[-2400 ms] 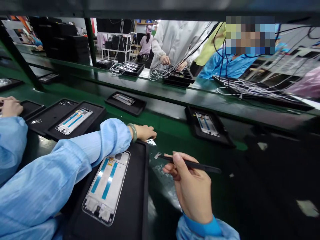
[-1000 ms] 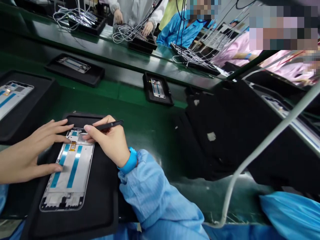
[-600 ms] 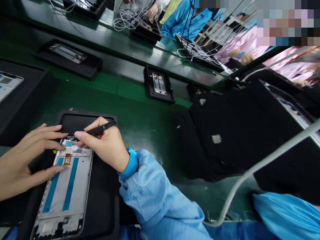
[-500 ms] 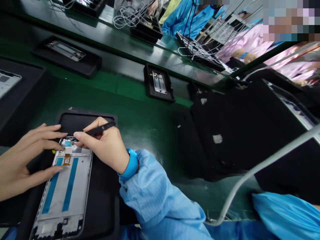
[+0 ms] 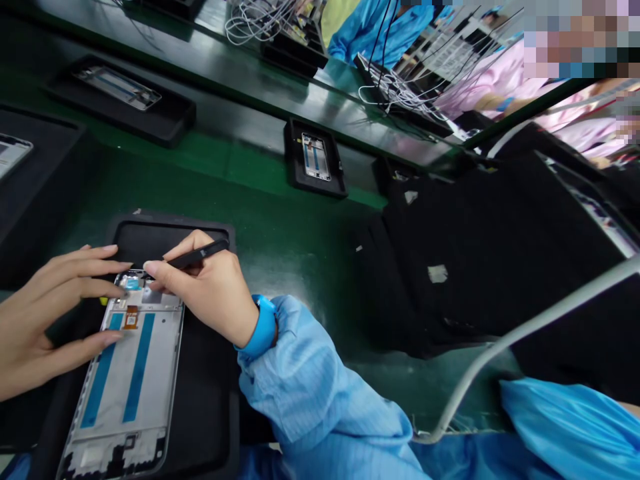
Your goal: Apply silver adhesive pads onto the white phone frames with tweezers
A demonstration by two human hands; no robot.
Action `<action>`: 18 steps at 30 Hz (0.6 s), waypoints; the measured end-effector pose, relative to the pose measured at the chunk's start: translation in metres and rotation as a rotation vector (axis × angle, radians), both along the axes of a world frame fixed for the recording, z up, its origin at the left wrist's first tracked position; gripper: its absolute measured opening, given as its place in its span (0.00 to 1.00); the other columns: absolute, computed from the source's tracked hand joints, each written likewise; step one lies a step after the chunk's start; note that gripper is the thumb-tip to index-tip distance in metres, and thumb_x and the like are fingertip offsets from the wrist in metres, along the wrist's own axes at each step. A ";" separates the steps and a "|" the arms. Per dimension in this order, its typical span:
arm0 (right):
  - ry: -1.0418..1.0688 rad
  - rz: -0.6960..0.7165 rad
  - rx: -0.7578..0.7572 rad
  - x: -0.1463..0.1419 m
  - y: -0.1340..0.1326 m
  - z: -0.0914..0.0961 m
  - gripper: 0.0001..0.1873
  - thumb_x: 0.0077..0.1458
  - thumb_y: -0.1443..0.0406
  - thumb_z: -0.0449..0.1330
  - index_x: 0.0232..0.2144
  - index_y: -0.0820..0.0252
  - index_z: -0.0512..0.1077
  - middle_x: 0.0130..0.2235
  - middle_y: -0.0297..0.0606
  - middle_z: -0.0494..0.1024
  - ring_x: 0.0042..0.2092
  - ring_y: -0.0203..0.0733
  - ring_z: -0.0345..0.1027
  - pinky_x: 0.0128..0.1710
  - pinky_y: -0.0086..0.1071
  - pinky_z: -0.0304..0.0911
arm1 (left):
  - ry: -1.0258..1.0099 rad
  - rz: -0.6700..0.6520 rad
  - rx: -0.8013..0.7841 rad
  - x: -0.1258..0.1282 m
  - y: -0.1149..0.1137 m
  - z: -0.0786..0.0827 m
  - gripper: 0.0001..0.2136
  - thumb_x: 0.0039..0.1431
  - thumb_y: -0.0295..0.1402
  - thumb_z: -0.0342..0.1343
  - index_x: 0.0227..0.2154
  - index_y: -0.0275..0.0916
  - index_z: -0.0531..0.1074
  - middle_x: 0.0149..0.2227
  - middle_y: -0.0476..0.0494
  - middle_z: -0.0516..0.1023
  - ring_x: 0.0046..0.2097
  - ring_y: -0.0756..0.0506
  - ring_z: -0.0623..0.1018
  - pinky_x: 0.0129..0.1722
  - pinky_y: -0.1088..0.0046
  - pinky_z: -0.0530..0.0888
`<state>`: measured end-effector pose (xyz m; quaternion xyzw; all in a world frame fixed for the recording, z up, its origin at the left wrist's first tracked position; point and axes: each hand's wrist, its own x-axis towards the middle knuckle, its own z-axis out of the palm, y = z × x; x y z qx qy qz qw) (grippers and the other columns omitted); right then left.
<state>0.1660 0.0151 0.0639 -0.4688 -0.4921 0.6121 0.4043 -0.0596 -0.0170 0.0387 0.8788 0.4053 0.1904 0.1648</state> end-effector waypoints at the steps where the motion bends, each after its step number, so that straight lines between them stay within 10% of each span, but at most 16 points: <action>1: -0.001 0.000 0.000 0.000 0.000 0.000 0.18 0.46 0.56 0.69 0.28 0.58 0.65 0.24 0.31 0.79 0.27 0.37 0.77 0.27 0.26 0.70 | -0.001 -0.007 0.006 0.000 0.000 0.000 0.18 0.59 0.43 0.54 0.50 0.48 0.64 0.58 0.47 0.66 0.66 0.41 0.57 0.66 0.54 0.57; 18: -0.165 0.008 0.164 0.000 0.001 -0.006 0.17 0.46 0.56 0.69 0.28 0.58 0.67 0.26 0.32 0.78 0.31 0.40 0.77 0.31 0.31 0.73 | 0.250 -0.045 0.229 0.018 -0.007 0.021 0.19 0.65 0.32 0.38 0.52 0.38 0.70 0.54 0.35 0.74 0.63 0.31 0.64 0.61 0.36 0.54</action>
